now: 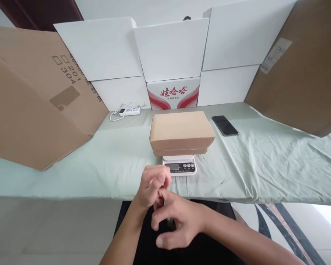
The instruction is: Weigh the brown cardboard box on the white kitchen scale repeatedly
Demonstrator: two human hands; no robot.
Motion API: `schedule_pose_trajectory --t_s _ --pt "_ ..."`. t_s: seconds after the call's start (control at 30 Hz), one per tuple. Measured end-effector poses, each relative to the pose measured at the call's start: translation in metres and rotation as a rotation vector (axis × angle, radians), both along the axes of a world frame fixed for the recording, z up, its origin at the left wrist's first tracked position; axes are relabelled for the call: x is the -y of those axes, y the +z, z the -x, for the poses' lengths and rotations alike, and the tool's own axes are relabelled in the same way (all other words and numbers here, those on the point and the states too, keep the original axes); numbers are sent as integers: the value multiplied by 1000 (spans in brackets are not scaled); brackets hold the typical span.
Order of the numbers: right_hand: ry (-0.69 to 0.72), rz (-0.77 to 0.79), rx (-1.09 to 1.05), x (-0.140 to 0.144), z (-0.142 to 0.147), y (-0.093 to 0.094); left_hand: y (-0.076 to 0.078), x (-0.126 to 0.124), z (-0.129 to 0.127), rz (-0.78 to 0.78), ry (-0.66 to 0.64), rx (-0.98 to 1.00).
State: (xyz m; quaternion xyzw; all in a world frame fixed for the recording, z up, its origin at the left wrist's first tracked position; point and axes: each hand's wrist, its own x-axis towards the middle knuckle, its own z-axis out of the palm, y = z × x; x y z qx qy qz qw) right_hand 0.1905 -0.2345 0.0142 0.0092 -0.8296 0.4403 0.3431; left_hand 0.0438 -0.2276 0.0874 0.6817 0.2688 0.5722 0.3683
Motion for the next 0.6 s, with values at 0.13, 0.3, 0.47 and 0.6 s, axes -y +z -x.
schedule_pose_trajectory --t_s 0.13,0.3,0.47,0.6 --pt "36 -10 110 7 10 -5 -3 7 5 -2 14 -42" --pt "58 113 66 10 18 -9 -20 14 1 58 77 102" --pt "-56 178 -55 10 -22 29 -23 7 4 -62 401 256" --pt "-600 214 -403 -10 -94 68 -23 -25 23 -35 714 343"
